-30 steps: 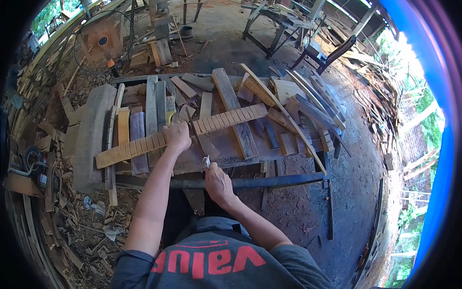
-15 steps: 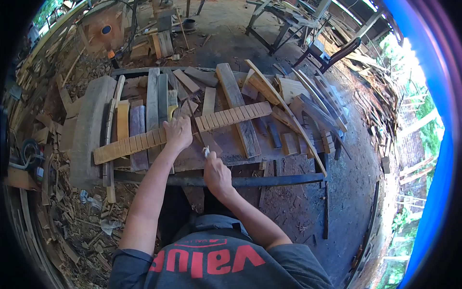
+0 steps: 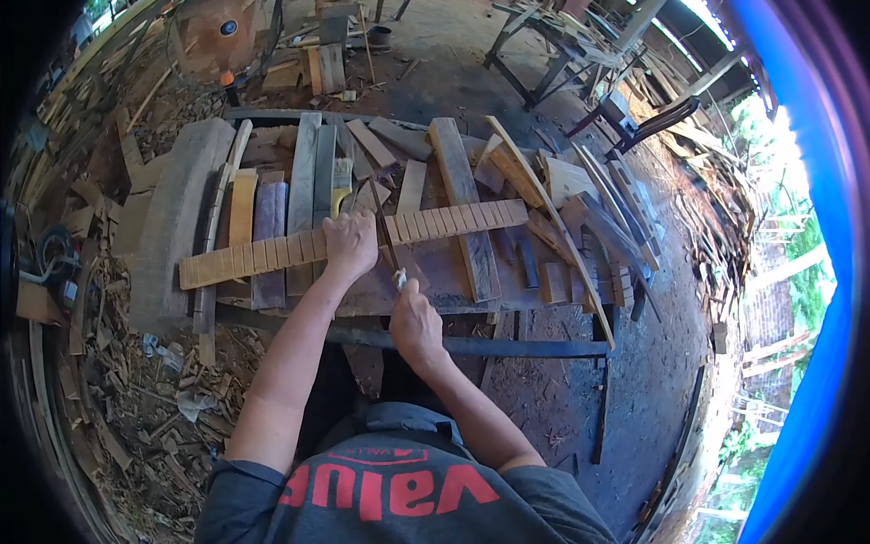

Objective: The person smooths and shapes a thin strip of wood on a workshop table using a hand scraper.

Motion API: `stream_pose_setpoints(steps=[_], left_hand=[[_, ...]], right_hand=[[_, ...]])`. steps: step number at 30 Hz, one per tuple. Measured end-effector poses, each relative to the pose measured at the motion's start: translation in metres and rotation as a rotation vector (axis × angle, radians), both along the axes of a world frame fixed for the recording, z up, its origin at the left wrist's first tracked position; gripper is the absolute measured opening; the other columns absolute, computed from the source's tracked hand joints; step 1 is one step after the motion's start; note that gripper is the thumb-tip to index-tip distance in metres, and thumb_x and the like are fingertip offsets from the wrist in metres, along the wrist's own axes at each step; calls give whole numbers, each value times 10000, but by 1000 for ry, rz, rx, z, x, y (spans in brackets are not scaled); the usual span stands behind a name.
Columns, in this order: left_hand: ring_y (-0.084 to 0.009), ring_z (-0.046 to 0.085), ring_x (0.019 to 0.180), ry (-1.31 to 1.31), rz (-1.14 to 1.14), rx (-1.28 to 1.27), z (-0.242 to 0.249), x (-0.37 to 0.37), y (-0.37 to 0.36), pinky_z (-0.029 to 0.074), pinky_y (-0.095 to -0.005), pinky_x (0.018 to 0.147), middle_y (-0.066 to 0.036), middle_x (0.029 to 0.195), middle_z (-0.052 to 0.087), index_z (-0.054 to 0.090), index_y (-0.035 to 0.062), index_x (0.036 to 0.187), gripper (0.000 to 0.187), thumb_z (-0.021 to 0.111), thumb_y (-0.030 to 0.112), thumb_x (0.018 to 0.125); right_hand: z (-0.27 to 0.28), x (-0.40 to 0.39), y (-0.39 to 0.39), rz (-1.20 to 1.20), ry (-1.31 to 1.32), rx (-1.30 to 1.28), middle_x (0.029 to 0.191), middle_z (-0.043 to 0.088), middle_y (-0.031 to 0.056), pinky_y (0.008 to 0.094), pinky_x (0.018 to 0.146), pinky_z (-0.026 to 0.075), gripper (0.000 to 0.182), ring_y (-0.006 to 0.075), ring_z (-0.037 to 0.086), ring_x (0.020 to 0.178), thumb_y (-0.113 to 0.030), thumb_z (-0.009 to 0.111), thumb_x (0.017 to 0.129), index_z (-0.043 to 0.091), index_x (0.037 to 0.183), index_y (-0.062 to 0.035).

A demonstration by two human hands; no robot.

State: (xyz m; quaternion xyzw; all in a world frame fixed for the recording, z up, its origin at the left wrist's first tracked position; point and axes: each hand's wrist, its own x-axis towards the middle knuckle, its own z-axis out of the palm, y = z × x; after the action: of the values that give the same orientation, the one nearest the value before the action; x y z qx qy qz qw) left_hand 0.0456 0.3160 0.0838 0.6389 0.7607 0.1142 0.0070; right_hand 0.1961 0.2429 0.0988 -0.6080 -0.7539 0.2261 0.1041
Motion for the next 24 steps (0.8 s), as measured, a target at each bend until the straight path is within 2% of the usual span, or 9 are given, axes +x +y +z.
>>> stream_pose_setpoints(steps=[4, 7, 8, 9, 13, 16, 19, 22, 24], left_hand=[[-254, 647, 900, -8, -3, 12, -9, 1, 6, 430, -446, 758, -103, 879, 673, 621, 74, 914, 145, 575, 105, 780], [-251, 646, 902, -8, 20, 26, -10, -1, 7, 427, -446, 758, -101, 880, 674, 623, 76, 910, 142, 574, 108, 780], [-251, 646, 905, -15, 28, 31, -8, 0, 6, 426, -447, 759, -101, 880, 675, 624, 76, 908, 141, 572, 110, 782], [-246, 644, 844, 23, 11, 115, -14, 0, 5, 396, -464, 744, -90, 808, 672, 628, 91, 869, 119, 567, 124, 773], [-242, 641, 855, 5, 1, 66, -9, 1, 1, 393, -464, 755, -88, 811, 673, 629, 94, 871, 120, 563, 119, 774], [-240, 639, 863, 11, -9, 93, -13, 1, 3, 390, -462, 761, -86, 808, 673, 631, 94, 871, 119, 570, 112, 770], [-238, 641, 862, 4, 17, 100, -17, 0, 8, 391, -464, 764, -82, 808, 675, 633, 95, 868, 118, 580, 104, 763], [-238, 643, 868, -15, 23, 90, -13, 0, 5, 394, -465, 772, -82, 807, 677, 634, 95, 860, 113, 586, 97, 758], [-244, 645, 872, -1, -15, -37, -3, 0, 1, 398, -466, 780, -87, 814, 677, 631, 87, 877, 134, 586, 87, 751]], right_hand=[[-6, -29, 52, 58, 30, 74, 791, 623, 303, 548, 686, 501, 139, 473, 628, 772, -139, 429, 925, 419, 952, -3], [-1, -32, 52, 52, 16, 52, 795, 624, 304, 546, 687, 502, 128, 470, 629, 775, -124, 420, 926, 421, 958, 0], [2, -26, 42, 64, 14, 58, 795, 624, 304, 546, 687, 502, 128, 470, 629, 775, -124, 420, 926, 421, 958, 0], [7, -16, 24, 42, 7, 41, 794, 624, 303, 541, 688, 504, 119, 467, 631, 776, -114, 418, 922, 423, 959, -1], [4, 1, -7, 5, -44, -3, 795, 622, 305, 536, 685, 506, 105, 464, 631, 769, -94, 418, 912, 424, 959, 0], [-11, -12, 23, 52, 65, 109, 800, 613, 311, 547, 674, 500, 103, 465, 629, 758, -91, 428, 909, 421, 954, 1], [-6, -32, 52, 54, 5, 69, 806, 611, 297, 539, 663, 507, 96, 455, 632, 749, -82, 435, 903, 421, 954, -1], [-21, -16, 34, 66, 44, 151, 807, 612, 270, 516, 649, 521, 84, 437, 637, 742, -79, 435, 901, 425, 948, -10], [-27, 8, -2, 63, -21, 136, 795, 606, 241, 502, 629, 528, 77, 429, 636, 719, -86, 442, 902, 429, 940, -20]])
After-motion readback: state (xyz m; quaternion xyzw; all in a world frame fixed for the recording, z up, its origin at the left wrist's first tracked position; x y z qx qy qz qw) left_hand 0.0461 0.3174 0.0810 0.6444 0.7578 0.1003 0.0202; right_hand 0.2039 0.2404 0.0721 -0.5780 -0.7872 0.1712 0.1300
